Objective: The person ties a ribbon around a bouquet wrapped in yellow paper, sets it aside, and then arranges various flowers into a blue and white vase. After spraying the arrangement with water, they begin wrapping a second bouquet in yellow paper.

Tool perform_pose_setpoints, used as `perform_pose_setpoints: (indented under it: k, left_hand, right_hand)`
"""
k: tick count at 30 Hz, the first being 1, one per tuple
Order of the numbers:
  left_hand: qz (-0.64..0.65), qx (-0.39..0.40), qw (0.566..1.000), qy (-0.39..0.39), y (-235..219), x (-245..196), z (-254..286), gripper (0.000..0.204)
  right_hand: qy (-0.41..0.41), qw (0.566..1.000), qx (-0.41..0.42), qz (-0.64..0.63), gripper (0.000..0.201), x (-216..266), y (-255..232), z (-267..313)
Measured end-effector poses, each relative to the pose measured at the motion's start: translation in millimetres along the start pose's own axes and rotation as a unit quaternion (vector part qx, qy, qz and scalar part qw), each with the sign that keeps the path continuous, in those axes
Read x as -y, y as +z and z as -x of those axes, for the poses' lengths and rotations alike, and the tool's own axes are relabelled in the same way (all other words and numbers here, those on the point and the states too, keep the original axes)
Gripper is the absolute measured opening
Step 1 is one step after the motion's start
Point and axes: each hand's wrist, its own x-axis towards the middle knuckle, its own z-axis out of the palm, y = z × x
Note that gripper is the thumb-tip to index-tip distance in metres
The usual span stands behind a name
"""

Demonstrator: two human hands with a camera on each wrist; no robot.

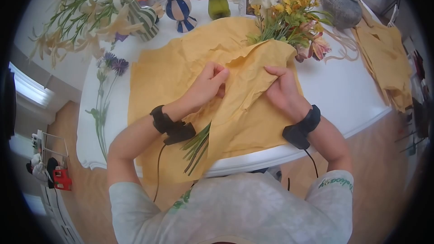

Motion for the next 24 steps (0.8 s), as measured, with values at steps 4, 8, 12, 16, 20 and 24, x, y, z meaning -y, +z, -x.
perform_pose_setpoints:
  k: [4, 8, 12, 16, 20, 24]
  left_hand:
    - [0.1, 0.072, 0.978, -0.171, -10, -2, -6, 0.018]
    - [0.105, 0.102, 0.976, -0.163, -6, 6, -2, 0.008]
    - [0.09, 0.155, 0.978, -0.104, -5, 20, -8, 0.008]
    - [-0.044, 0.157, 0.984, 0.07, 7, 13, -7, 0.014]
    - [-0.178, 0.114, 0.975, 0.069, 20, -2, 0, 0.038]
    - [-0.244, 0.087, 0.965, 0.033, 23, -5, 6, 0.062]
  right_hand:
    - [0.08, 0.995, 0.037, -0.039, 0.039, -1, -20, -14]
    - [0.108, 0.992, 0.006, 0.07, 0.038, 16, -25, -7]
    - [0.254, 0.746, -0.058, 0.612, 0.029, 64, 7, 9]
    - [-0.346, 0.574, 0.032, 0.741, 0.028, 56, -1, 1]
    - [-0.427, 0.409, 0.114, 0.798, 0.035, 62, 4, -3]
    - [-0.144, 0.54, 0.178, 0.81, 0.028, 89, 4, 24]
